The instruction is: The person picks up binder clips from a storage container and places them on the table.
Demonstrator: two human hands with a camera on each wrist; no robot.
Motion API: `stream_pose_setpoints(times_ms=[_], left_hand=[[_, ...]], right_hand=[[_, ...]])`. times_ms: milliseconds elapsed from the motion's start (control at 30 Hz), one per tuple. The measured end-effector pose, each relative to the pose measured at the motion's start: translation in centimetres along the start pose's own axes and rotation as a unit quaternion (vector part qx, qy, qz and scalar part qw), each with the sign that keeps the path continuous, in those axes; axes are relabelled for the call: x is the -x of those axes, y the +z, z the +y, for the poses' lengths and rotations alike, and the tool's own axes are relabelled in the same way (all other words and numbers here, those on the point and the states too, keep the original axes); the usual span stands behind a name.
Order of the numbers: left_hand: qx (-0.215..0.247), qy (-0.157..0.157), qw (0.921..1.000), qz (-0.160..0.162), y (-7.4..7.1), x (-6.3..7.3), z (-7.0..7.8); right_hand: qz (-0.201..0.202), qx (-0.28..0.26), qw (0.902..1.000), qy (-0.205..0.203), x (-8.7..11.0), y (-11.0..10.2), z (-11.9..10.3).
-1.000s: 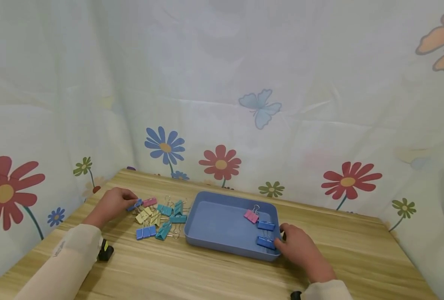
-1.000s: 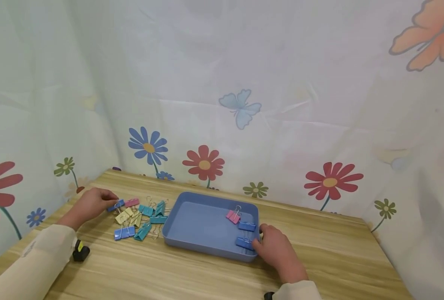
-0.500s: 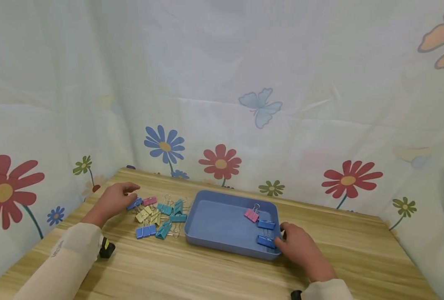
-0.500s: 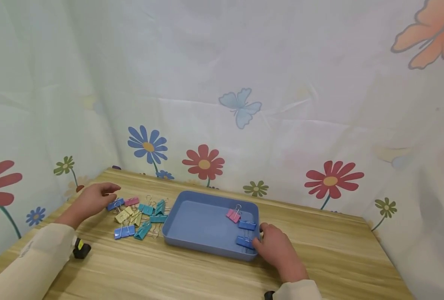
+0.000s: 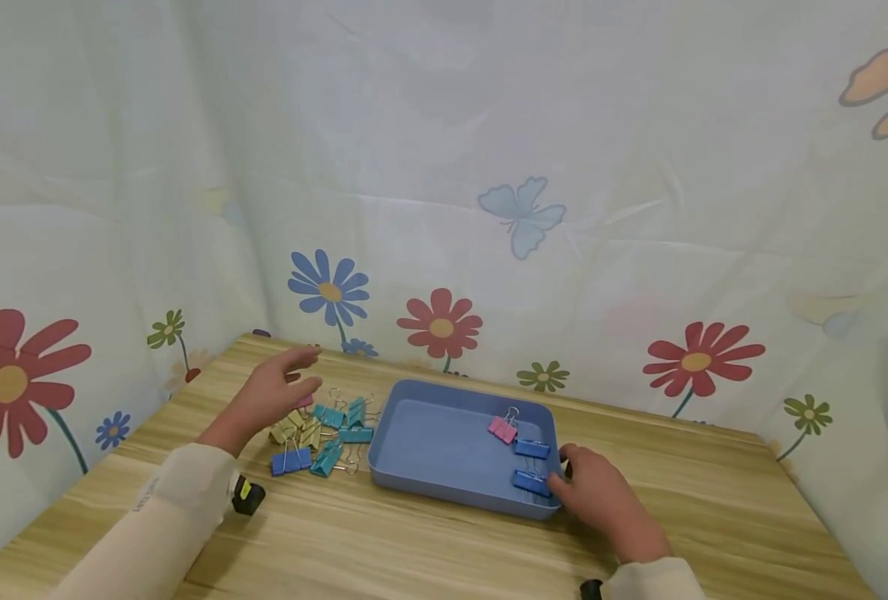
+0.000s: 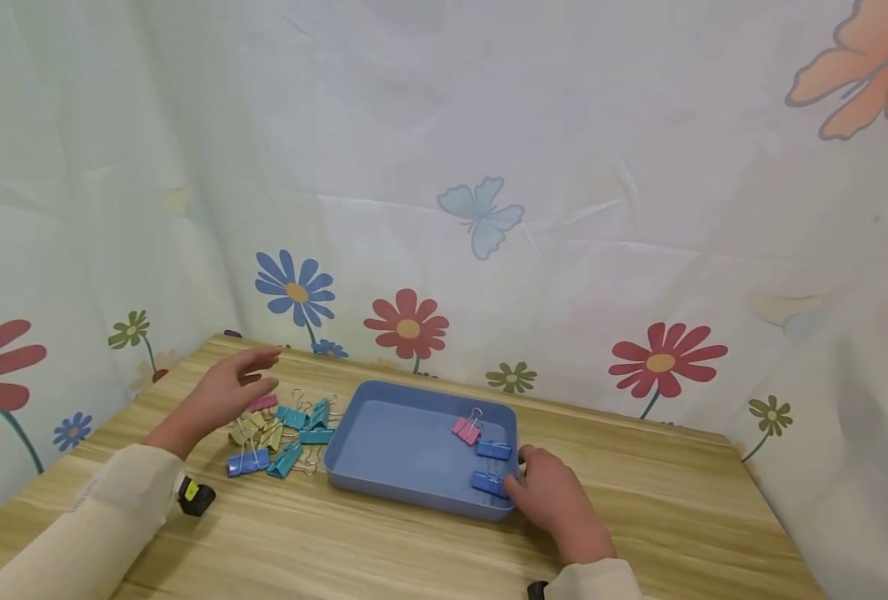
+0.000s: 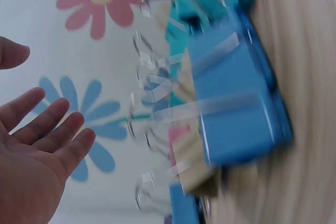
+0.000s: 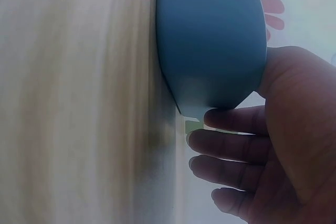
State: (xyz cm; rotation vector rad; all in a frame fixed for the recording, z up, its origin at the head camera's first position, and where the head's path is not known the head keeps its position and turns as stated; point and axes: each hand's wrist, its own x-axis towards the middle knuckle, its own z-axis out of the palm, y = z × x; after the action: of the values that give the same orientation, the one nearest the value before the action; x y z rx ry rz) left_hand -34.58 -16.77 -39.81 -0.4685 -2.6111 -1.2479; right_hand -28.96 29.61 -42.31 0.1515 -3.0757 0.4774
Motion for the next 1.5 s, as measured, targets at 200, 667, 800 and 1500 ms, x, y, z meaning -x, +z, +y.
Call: stream_pose_setpoints(times_ms=[200, 667, 800, 1500], left_hand=[[0.030, 0.004, 0.9993, -0.021, 1.7, -0.3, 2.2], [0.068, 0.030, 0.9941, -0.079, 6.5, -0.7, 6.0], [0.075, 0.043, 0.9915, -0.097, 8.2, -0.8, 6.9], [0.041, 0.047, 0.9829, -0.173, 14.6, -0.6, 11.3]], right_hand=[[0.001, 0.004, 1.0000, 0.001, 0.0, 0.0, 0.1], [-0.003, 0.002, 1.0000, 0.001, 0.0, -0.3, -0.1], [-0.002, 0.004, 1.0000, 0.001, 0.0, -0.3, -0.1], [-0.009, 0.008, 0.9999, 0.002, -0.3, -0.2, 0.1]])
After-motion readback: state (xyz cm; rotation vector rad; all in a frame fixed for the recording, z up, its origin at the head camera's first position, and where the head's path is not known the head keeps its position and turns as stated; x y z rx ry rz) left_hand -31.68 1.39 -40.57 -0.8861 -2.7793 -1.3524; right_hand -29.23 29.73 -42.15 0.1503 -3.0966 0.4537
